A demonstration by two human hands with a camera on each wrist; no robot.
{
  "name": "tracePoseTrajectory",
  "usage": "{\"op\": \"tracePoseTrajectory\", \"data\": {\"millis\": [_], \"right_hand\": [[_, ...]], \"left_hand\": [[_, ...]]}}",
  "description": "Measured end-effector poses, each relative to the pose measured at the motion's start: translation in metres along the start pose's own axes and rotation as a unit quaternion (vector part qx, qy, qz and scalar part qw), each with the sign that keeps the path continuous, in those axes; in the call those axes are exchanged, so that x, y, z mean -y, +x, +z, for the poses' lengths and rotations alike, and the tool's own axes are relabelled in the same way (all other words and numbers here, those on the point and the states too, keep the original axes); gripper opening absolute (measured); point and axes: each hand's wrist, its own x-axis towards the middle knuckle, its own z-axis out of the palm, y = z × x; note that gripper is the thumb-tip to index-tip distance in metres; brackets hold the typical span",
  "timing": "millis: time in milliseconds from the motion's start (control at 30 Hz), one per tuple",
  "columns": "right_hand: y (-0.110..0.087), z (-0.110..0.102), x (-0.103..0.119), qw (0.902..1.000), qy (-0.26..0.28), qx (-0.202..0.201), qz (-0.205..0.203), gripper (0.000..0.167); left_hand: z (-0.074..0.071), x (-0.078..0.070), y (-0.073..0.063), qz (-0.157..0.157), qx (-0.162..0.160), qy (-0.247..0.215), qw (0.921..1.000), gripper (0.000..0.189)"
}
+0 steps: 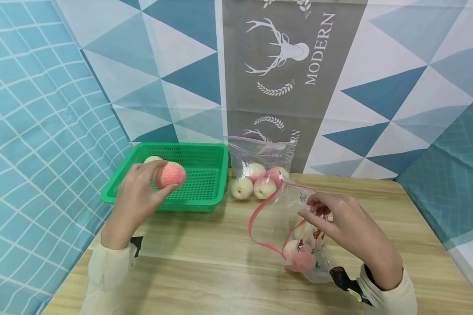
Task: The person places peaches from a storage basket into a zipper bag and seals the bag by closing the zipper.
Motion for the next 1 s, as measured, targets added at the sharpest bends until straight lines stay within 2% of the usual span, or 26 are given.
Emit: {"op": "tracePoseTrajectory", "data": {"millis": [633,1000], "right_hand": [[0.0,0.0,-0.001,1.0,0.001,0.0,0.0,0.017],[0.0,0.0,0.0,1.0,0.001,0.003,0.001,0.017]], "left_hand": [[-0.01,-0.027,-0.003,0.035,-0.016,-0.002,0.9993,0.061],[-0.015,-0.043,-0.006,0.07,-0.026,-0.009,0.9972,0.061]]}}
